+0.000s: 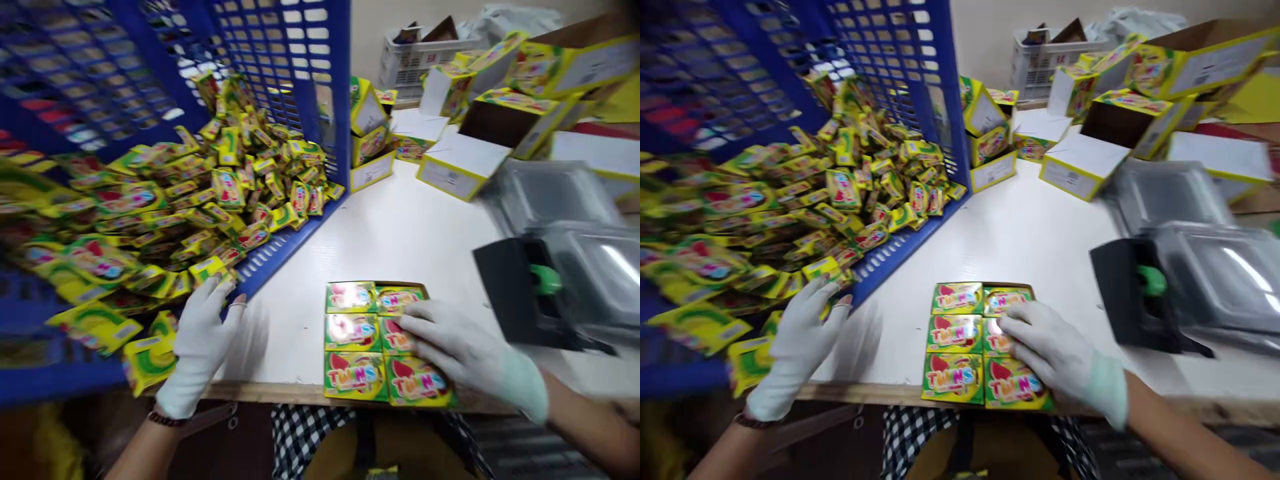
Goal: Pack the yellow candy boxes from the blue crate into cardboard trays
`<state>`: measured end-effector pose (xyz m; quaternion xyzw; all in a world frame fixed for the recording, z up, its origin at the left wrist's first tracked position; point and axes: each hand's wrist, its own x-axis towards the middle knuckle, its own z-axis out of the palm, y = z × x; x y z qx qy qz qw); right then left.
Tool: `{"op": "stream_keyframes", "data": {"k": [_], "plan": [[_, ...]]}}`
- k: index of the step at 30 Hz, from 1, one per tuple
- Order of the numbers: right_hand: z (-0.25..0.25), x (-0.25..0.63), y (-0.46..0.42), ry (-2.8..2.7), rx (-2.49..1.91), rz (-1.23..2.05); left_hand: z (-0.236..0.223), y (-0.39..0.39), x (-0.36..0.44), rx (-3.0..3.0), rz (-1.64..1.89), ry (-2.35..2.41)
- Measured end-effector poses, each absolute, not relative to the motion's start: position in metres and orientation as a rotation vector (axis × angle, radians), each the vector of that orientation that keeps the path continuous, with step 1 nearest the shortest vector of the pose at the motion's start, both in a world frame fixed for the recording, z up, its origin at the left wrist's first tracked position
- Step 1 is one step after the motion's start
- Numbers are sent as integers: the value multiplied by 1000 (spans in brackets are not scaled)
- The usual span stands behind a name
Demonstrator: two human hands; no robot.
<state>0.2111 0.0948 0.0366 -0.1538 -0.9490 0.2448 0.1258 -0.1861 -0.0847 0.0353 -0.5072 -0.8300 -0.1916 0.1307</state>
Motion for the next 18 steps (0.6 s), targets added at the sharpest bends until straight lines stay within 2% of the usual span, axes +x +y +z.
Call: {"op": "stream_keyframes", "data": {"k": [7,12,15,18], "plan": [[-11,212,80,-2608,-478,417,45,-87,-239,-1264,-10,-2538],[2,216,84,-2568,-421,427,56,-61,-244,-1252,49,-2766],[28,211,89,-2489,-532,596,68,-49,-213,-1181,-329,-2711],[56,190,101,-2255,-693,801,82,-27,-147,-1237,-1104,-2613]]}}
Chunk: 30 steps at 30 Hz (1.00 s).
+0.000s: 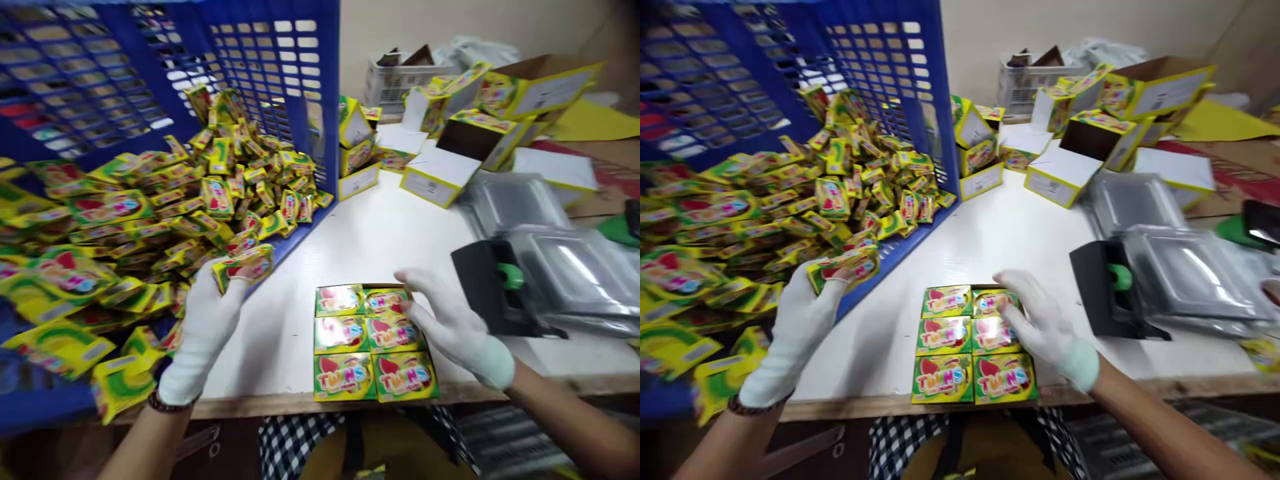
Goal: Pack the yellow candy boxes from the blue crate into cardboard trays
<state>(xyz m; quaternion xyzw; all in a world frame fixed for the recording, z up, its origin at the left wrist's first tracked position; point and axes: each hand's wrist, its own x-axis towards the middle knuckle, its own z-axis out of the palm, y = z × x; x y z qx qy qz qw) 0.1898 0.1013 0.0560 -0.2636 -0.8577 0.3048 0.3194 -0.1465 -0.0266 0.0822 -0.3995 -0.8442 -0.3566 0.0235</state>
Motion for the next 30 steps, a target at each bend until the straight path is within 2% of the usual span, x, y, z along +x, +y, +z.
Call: {"op": "stream_keyframes", "data": {"k": [3,5,7,13,18,21,24,27,30], "plan": [[81,164,116,-2086,-621,1060,93,2,-64,-1724,-1717,-2521],[92,155,124,-2130,-523,1072,93,19,-23,-1927,-1912,-2470],[96,154,132,-2231,-522,1001,86,31,-6,-1961,-1926,-2442],[47,165,146,-2320,-828,865,49,32,-36,-2135,-1153,-2390],[12,160,125,-2154,-903,768,28,20,-40,-2307,-955,-2312],[8,160,113,-2336,-870,591,25,20,-34,-2298,-854,-2230],[7,158,112,-2518,-950,387,31,29,-30,-2371,-541,-2143],[12,159,116,-2576,-1014,343,39,37,-27,-2491,-292,-1940],[24,172,103,-2648,-949,352,43,27,-24,-2612,-217,-1768]]}}
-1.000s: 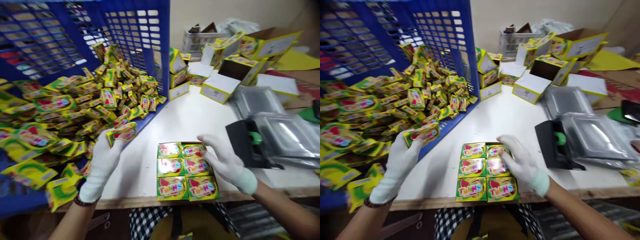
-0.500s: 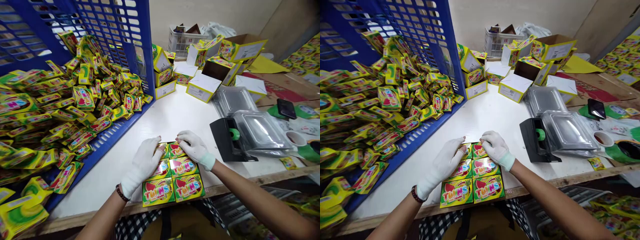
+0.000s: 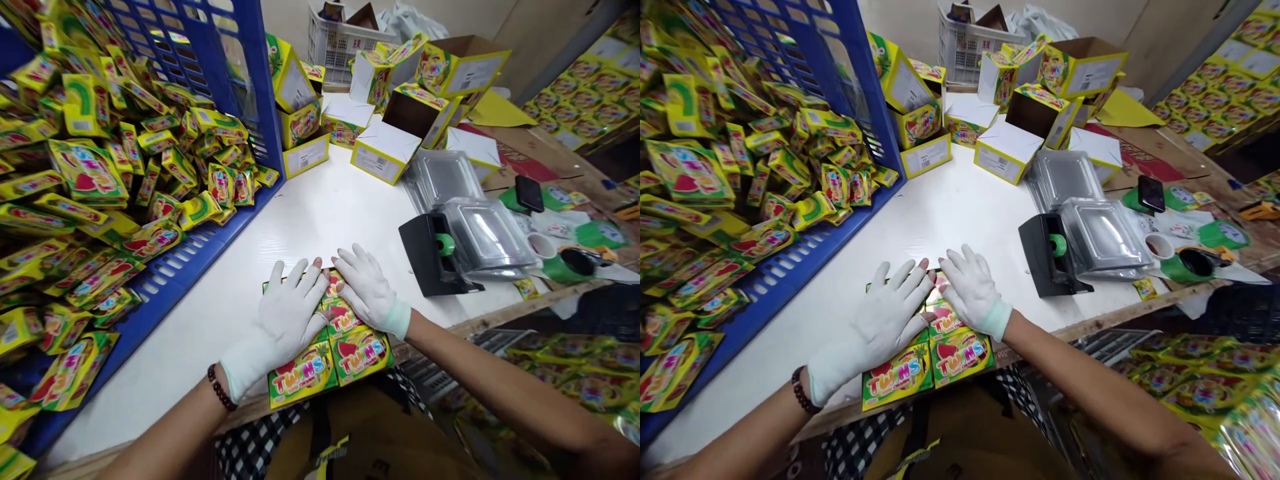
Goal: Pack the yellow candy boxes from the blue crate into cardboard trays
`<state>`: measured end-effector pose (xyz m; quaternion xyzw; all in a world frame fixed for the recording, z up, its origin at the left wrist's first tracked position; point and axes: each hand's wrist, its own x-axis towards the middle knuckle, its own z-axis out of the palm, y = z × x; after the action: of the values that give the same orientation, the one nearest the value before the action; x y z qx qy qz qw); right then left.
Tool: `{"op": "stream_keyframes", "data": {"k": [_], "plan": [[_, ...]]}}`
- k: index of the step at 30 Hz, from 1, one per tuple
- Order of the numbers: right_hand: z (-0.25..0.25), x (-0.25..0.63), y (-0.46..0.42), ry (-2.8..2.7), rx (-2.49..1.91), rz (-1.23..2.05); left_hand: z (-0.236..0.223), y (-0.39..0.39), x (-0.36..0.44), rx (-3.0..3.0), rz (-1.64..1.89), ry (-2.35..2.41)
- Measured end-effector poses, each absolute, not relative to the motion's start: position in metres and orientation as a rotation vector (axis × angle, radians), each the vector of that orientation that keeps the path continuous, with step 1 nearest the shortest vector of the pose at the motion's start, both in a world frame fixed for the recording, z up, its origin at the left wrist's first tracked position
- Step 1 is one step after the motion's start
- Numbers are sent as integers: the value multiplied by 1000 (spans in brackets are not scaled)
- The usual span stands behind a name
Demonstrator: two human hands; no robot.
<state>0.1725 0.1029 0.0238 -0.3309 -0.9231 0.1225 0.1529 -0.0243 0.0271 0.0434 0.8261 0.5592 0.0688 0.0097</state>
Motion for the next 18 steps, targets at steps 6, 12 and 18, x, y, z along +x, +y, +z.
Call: {"op": "stream_keyframes", "data": {"k": [6,12,18], "plan": [[28,198,32,-2817,-890,327,42,-27,-13,2566,261,1660],[15,183,19,-2718,-1106,355,42,-35,-16,2654,212,1572],[21,181,25,-2648,-1048,368,0,-40,-24,2941,284,1542]]}}
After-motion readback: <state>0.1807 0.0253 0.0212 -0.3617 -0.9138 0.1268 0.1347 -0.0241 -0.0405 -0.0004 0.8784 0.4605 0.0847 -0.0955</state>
